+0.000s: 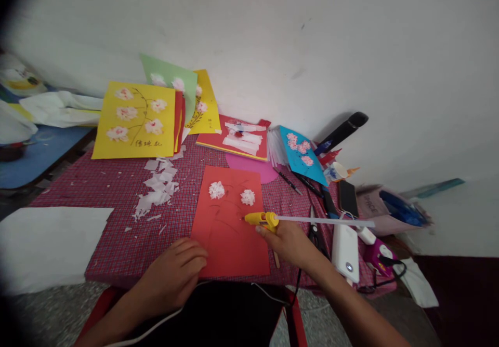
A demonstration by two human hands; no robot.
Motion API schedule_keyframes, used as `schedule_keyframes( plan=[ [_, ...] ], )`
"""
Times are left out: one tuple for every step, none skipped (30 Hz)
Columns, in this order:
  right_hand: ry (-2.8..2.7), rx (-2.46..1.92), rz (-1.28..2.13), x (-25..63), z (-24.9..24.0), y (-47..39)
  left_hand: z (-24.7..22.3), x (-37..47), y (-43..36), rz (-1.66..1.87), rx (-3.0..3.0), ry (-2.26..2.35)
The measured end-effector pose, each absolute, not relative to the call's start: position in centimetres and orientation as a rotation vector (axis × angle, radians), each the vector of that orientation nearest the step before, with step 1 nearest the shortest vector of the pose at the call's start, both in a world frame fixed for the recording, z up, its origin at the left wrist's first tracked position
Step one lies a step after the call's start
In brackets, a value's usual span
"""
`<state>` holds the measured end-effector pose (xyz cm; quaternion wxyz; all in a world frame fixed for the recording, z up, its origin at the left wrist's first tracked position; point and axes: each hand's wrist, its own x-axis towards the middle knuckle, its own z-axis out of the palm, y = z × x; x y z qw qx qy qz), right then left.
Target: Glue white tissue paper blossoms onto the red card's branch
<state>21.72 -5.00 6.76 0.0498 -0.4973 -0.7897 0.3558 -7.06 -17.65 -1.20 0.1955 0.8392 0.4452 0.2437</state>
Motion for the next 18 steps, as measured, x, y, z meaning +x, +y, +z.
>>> schedule_keyframes(
  plan=[
    [-2.407,-1.514,1.079,21.8,6.7,-4.9,-1.2,-7.0,-17.7,0.685,2.352,1.247],
    [-2.406,-1.504,1.075,21.8,6.7,-4.8,-1.3,-7.0,-17.7,0.69,2.354,1.247],
    [-2.402,-1.492,1.078,21.8,6.7,-4.7,-1.3,-7.0,-17.7,0.695,2.355,1.249],
    [-2.392,-1.485,1.084,21.8,6.8,-4.7,-1.4,-7.0,-17.7,0.704,2.358,1.249],
    [-2.381,-1.483,1.091,21.7,6.8,-4.6,-1.4,-7.0,-17.7,0.717,2.362,1.248],
    [-2.369,-1.483,1.1,21.6,6.8,-4.6,-1.5,-7.0,-17.7,0.726,2.367,1.244],
    [-2.357,-1.488,1.108,21.5,6.8,-4.6,-1.5,-7.0,-17.7,0.728,2.37,1.238],
    [-2.349,-1.497,1.112,21.4,6.8,-4.7,-1.6,-7.0,-17.7,0.728,2.373,1.234],
    [-2.35,-1.507,1.114,21.3,6.7,-4.7,-1.6,-7.0,-17.8,0.73,2.373,1.233],
    [-2.354,-1.51,1.111,21.2,6.6,-4.7,-1.6,-7.0,-17.8,0.735,2.373,1.233],
    [-2.362,-1.508,1.107,21.2,6.5,-4.7,-1.6,-7.0,-17.8,0.745,2.372,1.235],
    [-2.369,-1.509,1.103,21.1,6.4,-4.6,-1.6,-6.9,-17.7,0.757,2.372,1.235],
    [-2.374,-1.513,1.096,21.1,6.2,-4.6,-1.6,-6.9,-17.7,0.768,2.374,1.235],
    [-2.376,-1.521,1.086,21.1,6.1,-4.6,-1.6,-6.9,-17.7,0.777,2.377,1.235],
    [-2.375,-1.537,1.073,21.2,5.9,-4.5,-1.6,-6.9,-17.7,0.781,2.38,1.235],
    [-2.369,-1.56,1.056,21.3,5.7,-4.4,-1.6,-6.9,-17.7,0.782,2.384,1.234],
    [-2.363,-1.581,1.039,21.4,5.6,-4.4,-1.6,-6.9,-17.7,0.784,2.386,1.234],
    [-2.355,-1.592,1.025,21.5,5.5,-4.3,-1.6,-6.9,-17.7,0.783,2.386,1.233]
  ],
)
